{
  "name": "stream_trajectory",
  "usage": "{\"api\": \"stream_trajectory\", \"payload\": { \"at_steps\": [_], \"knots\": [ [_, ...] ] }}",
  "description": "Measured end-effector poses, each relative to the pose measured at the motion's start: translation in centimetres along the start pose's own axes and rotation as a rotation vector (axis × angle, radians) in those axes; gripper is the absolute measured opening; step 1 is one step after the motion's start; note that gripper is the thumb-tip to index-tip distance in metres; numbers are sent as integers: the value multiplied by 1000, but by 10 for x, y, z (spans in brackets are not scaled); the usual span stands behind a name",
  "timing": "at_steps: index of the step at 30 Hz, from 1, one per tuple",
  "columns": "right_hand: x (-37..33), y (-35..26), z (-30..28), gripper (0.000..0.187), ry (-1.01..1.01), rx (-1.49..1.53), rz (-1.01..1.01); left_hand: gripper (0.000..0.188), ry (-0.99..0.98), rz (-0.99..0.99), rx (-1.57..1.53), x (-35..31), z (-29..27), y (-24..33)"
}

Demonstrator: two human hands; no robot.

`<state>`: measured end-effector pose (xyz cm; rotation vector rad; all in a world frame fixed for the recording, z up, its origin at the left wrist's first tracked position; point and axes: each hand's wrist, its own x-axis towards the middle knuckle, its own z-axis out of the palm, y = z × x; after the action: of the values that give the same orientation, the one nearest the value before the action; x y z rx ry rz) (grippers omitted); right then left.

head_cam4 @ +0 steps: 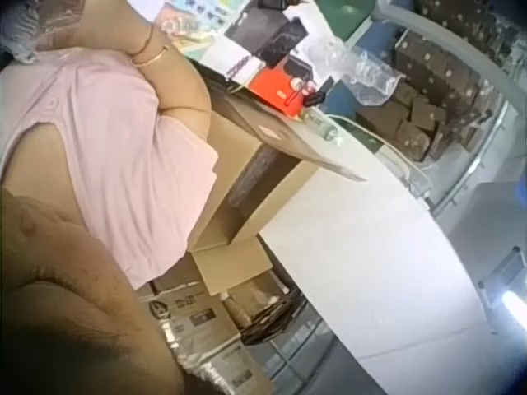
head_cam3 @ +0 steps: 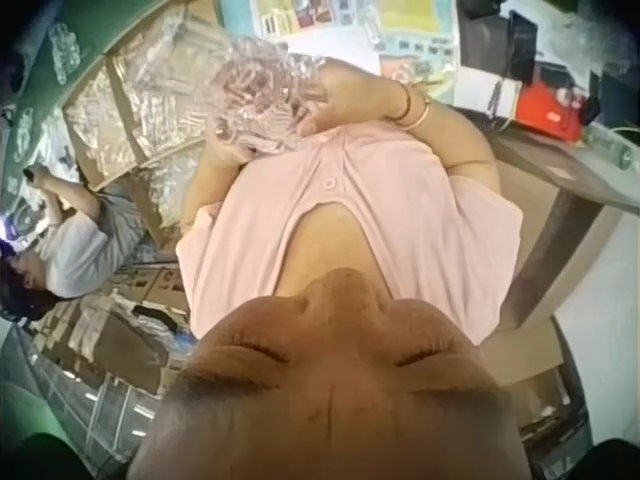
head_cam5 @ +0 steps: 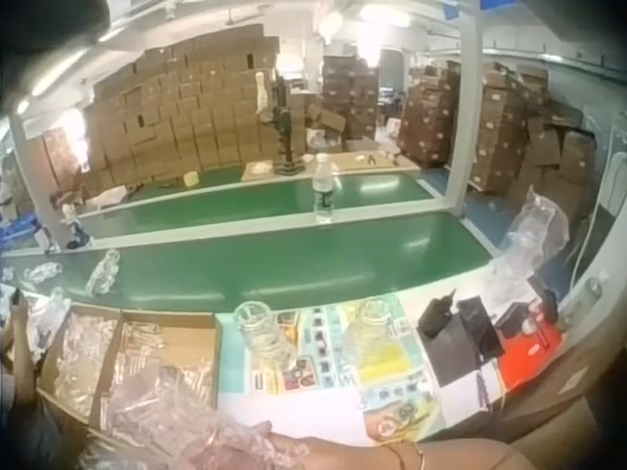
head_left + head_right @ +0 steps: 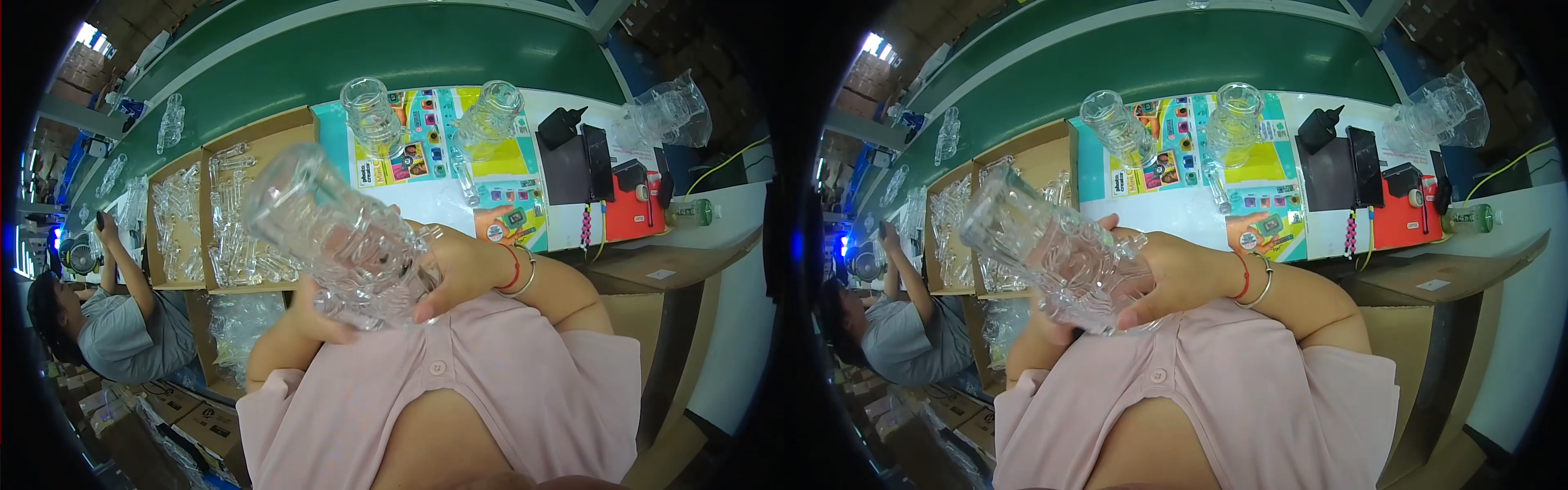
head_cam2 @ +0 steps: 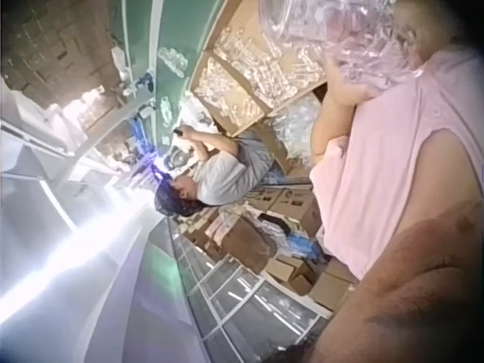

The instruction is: Cleaning glassware components with an air blower and packing them into boxes on an assembly line.

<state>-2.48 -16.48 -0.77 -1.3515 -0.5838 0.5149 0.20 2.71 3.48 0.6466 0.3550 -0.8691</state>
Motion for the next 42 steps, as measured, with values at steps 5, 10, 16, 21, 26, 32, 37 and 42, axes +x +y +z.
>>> {"api": "stream_trajectory", "payload": {
  "at_steps": [5,10,16,21,26,32,37,42],
  "knots": [
    [-17,29,-25,59,383,-20,-83,99,-210,569,559,18,-55,-19],
    [-39,64,-59,42,913,-1373,480,87,-135,503,378,30,-67,-15],
    [-26,110,-64,24,932,-1264,270,71,-126,391,406,39,-61,-20],
    [-9,64,-40,29,918,-85,94,73,-127,466,454,37,-47,-14],
    [-9,7,-19,48,572,373,-125,80,-168,500,446,26,-27,-8],
    [-13,-5,-5,51,650,139,-67,72,-246,555,453,21,-18,-10],
    [-17,-5,-2,50,659,20,-80,72,-243,547,552,16,-13,-13],
    [-19,-2,2,48,688,-140,-141,72,-229,574,612,15,-17,-15]
  ]
}}
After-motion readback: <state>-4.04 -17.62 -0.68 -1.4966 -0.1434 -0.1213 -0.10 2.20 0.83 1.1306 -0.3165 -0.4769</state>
